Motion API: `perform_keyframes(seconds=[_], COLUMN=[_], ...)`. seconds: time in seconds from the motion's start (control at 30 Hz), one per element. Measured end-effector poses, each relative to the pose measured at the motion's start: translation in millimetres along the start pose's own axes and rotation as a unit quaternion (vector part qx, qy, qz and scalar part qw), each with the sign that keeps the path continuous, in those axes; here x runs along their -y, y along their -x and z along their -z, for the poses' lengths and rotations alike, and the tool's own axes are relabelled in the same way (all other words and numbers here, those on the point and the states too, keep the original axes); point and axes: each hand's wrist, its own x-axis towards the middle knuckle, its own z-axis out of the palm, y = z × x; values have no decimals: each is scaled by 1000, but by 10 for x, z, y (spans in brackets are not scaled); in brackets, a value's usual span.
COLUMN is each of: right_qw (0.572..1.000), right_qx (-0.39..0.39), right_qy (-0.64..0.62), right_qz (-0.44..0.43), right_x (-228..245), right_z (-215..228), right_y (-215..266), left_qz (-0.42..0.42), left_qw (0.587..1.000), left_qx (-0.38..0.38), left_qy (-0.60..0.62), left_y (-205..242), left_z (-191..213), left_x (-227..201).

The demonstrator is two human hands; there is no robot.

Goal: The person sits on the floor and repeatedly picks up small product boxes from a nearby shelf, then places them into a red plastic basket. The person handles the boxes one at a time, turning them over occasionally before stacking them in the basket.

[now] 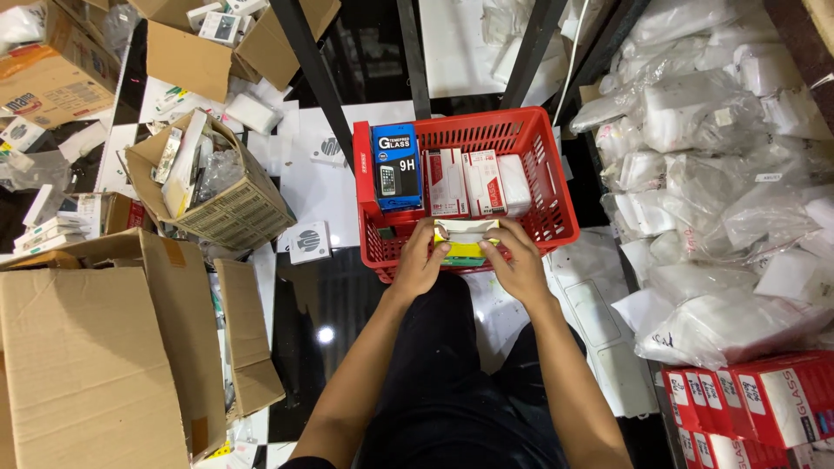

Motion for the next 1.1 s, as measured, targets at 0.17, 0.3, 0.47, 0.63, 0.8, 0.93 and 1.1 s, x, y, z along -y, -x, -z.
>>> perform_keyframes(seconds=[0.17, 0.3, 0.47, 0.63, 0.8, 0.93, 1.1], right_qw=[998, 995, 993, 988, 974, 966, 930], right_qx=[-17, -35, -35, -37, -17, 18, 165], right_qy=[-50, -74, -91, -131, -211, -218, -163], right_qz=[-23, -51, -62, -70, -82, -135, -285], right_x=[21, 55, 85, -22, -259, -97, -628], right_z=[-77, -111, -84, -149, -276, -306, -497], right_y=[44, 30, 25, 48, 173, 141, 291], left_qz=[25, 165, 122, -3, -24, -9, 151], left_qw=[996, 963, 955, 993, 998, 996, 986], left_qx=[-56, -128, -159, -97, -61, -80, -60], left_qy=[72, 171, 221, 63, 22, 23, 27], left_y=[-68, -57, -63, 66, 174, 91, -248], left_z=[-160, -342, -421, -326, -412, -419, -296], left_x=[27, -20, 98, 332, 728, 808, 691])
